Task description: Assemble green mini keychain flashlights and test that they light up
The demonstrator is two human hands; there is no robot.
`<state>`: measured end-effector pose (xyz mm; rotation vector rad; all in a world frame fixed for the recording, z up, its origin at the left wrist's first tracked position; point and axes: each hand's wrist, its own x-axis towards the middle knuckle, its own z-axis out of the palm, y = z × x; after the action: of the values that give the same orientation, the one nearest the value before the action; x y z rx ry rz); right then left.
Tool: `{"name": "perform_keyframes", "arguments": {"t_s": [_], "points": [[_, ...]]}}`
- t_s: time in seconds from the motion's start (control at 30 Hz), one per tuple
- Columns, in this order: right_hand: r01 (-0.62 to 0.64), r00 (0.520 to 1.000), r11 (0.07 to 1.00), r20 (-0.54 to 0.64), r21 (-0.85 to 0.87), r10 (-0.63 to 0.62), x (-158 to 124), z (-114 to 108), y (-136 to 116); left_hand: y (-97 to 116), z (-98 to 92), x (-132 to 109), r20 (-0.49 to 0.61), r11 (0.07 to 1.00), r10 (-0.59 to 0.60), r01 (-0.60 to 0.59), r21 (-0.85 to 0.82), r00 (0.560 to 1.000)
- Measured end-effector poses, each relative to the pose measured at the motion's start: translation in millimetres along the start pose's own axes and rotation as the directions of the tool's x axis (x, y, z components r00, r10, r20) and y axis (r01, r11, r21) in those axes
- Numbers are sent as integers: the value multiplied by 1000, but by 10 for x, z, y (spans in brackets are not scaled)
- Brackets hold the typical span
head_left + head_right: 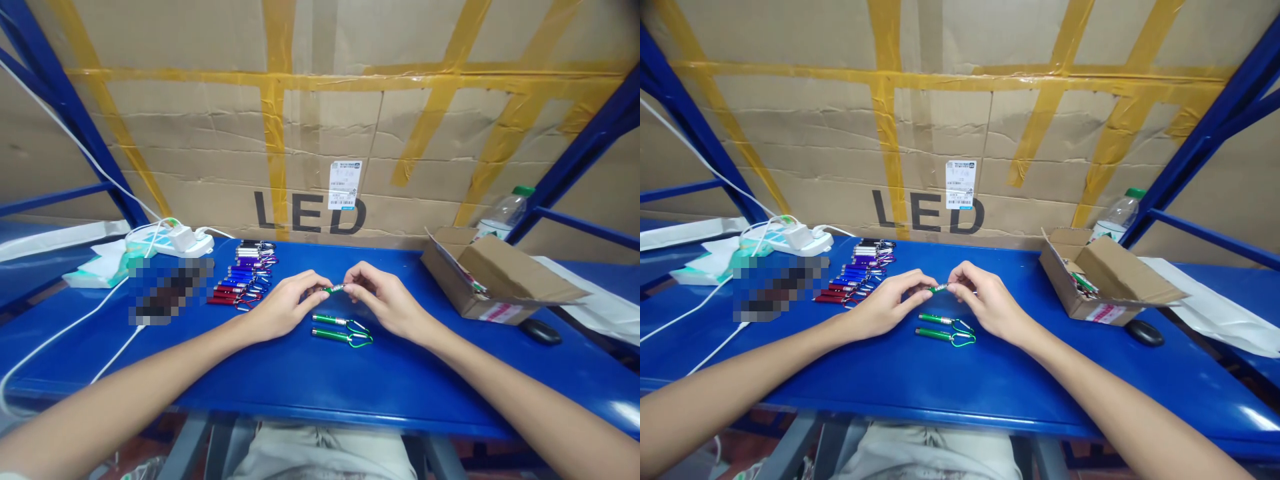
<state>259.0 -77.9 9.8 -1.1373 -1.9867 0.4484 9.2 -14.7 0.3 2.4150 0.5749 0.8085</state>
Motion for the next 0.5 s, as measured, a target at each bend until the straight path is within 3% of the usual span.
{"name": "perform_keyframes", "arguments": {"t_s": [0.17, 0.33, 0.43, 0.5], "points": [[252, 968, 947, 51, -200, -246, -20, -12, -1, 44, -16, -4, 26, 994, -82, 83, -77, 996], [448, 892, 792, 143, -415, -429, -41, -49, -47, 56, 3, -8, 158, 912, -221, 262, -317, 962], [512, 851, 682, 199, -521, -487, -50, -72, -79, 62, 24, -4, 143, 892, -212, 251, -376, 967], [522, 845, 664, 217, -536, -489, -57, -78, -96, 66, 29, -8, 77, 932, -175, 190, -308, 982]]}}
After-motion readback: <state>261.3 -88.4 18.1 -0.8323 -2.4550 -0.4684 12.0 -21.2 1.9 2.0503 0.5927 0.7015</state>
